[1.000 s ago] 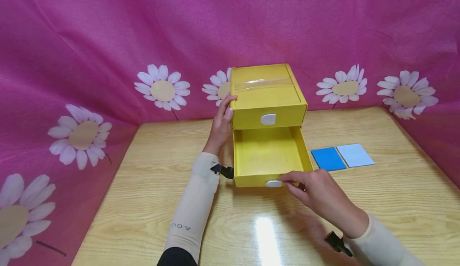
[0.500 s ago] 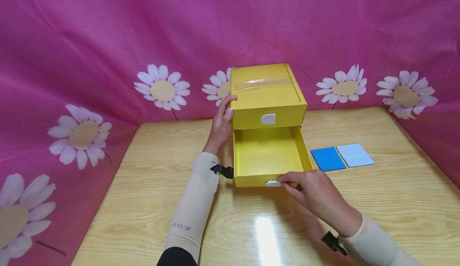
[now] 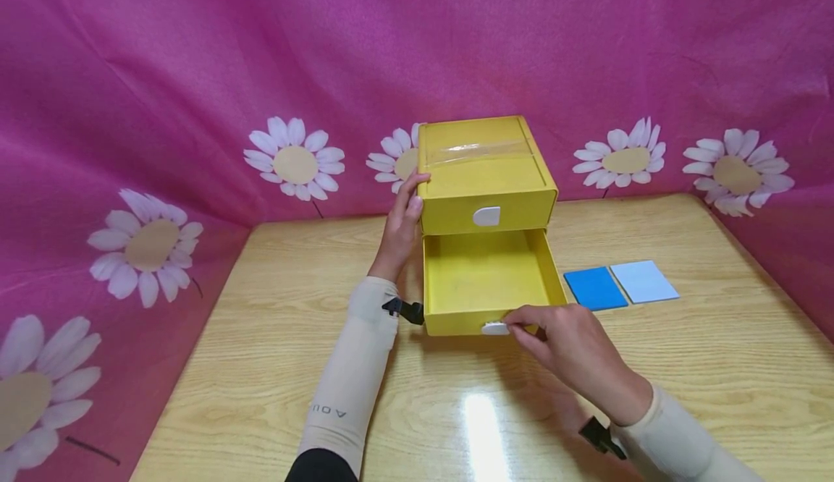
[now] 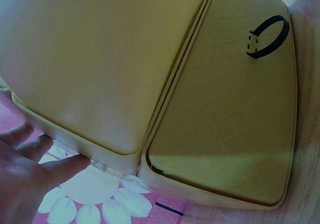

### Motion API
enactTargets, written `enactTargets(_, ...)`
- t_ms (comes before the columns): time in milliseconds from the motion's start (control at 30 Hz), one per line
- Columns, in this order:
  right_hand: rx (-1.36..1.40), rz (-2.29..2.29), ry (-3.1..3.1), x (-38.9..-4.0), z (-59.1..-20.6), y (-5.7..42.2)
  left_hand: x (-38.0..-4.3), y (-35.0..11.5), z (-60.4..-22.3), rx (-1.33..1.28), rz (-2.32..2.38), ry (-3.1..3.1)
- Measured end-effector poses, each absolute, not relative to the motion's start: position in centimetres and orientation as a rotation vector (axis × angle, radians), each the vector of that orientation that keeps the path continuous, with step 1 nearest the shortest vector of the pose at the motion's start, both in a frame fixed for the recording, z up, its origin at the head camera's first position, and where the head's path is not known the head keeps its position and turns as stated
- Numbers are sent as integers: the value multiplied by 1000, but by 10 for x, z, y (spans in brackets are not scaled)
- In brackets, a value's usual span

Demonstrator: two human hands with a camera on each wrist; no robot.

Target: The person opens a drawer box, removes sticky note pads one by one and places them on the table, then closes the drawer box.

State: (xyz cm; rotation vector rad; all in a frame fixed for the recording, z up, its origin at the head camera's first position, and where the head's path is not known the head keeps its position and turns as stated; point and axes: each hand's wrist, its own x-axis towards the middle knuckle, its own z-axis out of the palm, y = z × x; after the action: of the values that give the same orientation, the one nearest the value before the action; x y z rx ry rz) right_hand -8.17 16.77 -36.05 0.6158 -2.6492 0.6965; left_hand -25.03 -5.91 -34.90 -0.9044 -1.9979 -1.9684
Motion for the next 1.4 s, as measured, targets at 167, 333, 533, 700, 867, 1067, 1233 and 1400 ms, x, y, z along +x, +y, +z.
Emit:
enactTargets(167,611,694,-2633,-86,-361,168,-251,-59,-350,-907,-1955,-1998)
enactTargets(333,567,739,-2667,-90,-361,168,-251,-60,-350,-912,-1956,-2002)
enactTargets(533,537,799,-2697,-96,-361,168,-251,-59,-350,-915,-1959,-2002)
enactTargets(700,529,788,-2696,-101,-363,168,-251,-59,-350,-905,-1960,-2007)
enactTargets(867,509,790,-2702,-106,-362,167,-251,-59,-350,-896,-1958,-2016)
enactTargets(1067,507,801,-2688,-110,-362,166,-255,-59,-355,-913,-1954,-1990)
enactTargets(1233,502,800,-2678,-114,-363,165,-251,-59,-351,-906,-1962,-1994)
enactTargets(1400,497,796,-2664,-119,-364,166,-251,-59,-351,-898,-1964,-1998)
